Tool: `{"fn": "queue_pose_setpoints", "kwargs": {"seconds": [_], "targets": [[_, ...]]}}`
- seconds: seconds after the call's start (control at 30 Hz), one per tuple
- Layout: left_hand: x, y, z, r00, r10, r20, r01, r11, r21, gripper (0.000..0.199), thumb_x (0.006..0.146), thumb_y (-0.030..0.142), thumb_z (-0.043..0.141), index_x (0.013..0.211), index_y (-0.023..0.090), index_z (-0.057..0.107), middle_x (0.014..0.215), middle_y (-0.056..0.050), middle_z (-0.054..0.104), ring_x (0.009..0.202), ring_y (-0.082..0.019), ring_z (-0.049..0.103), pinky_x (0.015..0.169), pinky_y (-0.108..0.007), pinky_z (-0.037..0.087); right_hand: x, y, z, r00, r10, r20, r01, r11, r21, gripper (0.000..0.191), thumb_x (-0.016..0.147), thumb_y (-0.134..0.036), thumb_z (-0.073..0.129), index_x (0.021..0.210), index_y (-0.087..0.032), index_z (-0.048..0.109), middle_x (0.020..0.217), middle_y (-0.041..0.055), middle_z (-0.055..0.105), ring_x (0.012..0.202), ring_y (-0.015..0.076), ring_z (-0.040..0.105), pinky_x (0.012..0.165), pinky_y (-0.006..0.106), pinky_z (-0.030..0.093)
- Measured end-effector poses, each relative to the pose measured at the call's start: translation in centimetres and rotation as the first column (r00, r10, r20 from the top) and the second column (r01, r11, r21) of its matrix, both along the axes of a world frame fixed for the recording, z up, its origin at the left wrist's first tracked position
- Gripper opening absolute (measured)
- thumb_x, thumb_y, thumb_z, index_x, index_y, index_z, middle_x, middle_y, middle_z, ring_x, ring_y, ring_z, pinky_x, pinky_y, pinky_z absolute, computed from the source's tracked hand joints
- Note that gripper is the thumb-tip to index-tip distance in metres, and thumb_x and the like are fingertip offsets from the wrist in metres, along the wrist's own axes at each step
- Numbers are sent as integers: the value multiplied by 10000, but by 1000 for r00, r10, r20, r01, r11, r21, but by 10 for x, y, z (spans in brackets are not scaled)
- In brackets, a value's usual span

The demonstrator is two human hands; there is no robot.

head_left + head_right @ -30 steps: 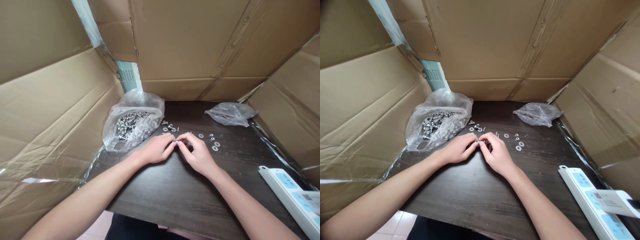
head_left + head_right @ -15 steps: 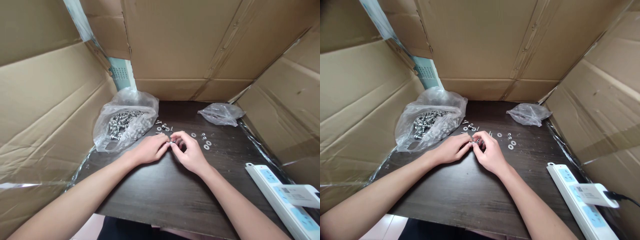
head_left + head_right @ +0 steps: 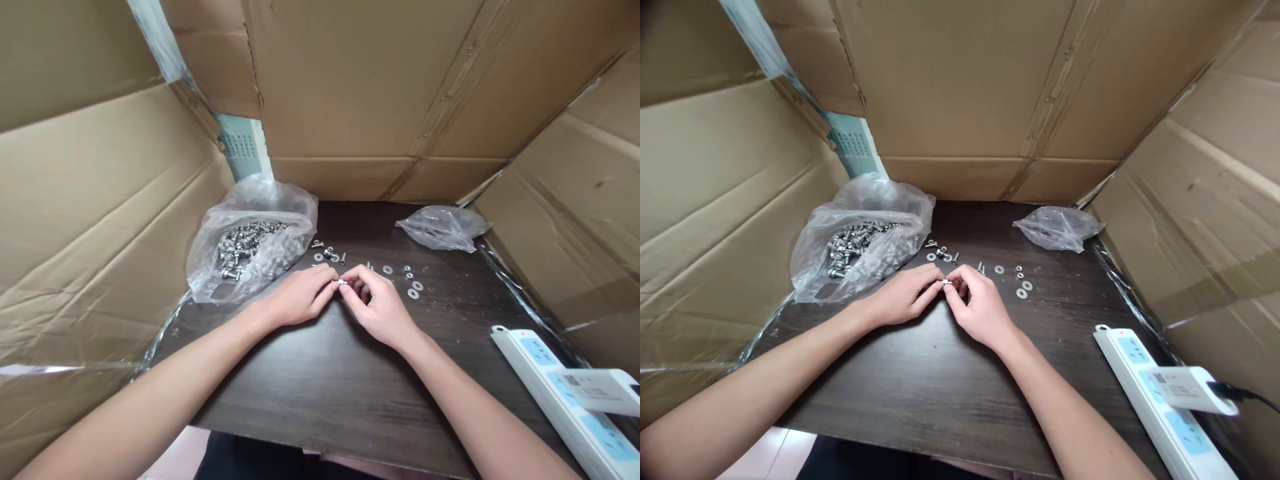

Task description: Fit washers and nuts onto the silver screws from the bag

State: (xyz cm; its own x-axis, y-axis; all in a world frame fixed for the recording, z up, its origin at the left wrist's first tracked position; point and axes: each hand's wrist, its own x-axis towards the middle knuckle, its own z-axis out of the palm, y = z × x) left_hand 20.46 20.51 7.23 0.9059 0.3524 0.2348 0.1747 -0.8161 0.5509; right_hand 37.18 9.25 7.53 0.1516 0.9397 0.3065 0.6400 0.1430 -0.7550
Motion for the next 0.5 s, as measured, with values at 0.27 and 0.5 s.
{"fn": "queue_pose_setpoints", "kwargs": {"seconds": [0.27, 0.5], "targets": [[-1, -1, 2, 1000, 0, -7, 0, 1000, 12, 305, 1078, 317, 326, 932, 173, 552, 937, -75, 636, 839, -200, 596, 782, -348, 474, -1, -1, 2, 999, 32, -13, -32, 999, 9, 84, 958, -273, 563, 934, -203, 603, 791, 31, 630, 678, 158, 567, 603, 291, 455], [-1, 1, 1, 999, -29, 34, 30, 999, -14, 259, 1068, 315, 385, 974, 171, 579, 968, -72, 642, 874, -191, 609, 800, -328, 474, 2, -3, 1, 998, 58, 36, -54, 995, -85, 110, 997, -305, 501, 955, -207, 524, 834, 32, 635, 737, 171, 583, 670, 306, 443]]}}
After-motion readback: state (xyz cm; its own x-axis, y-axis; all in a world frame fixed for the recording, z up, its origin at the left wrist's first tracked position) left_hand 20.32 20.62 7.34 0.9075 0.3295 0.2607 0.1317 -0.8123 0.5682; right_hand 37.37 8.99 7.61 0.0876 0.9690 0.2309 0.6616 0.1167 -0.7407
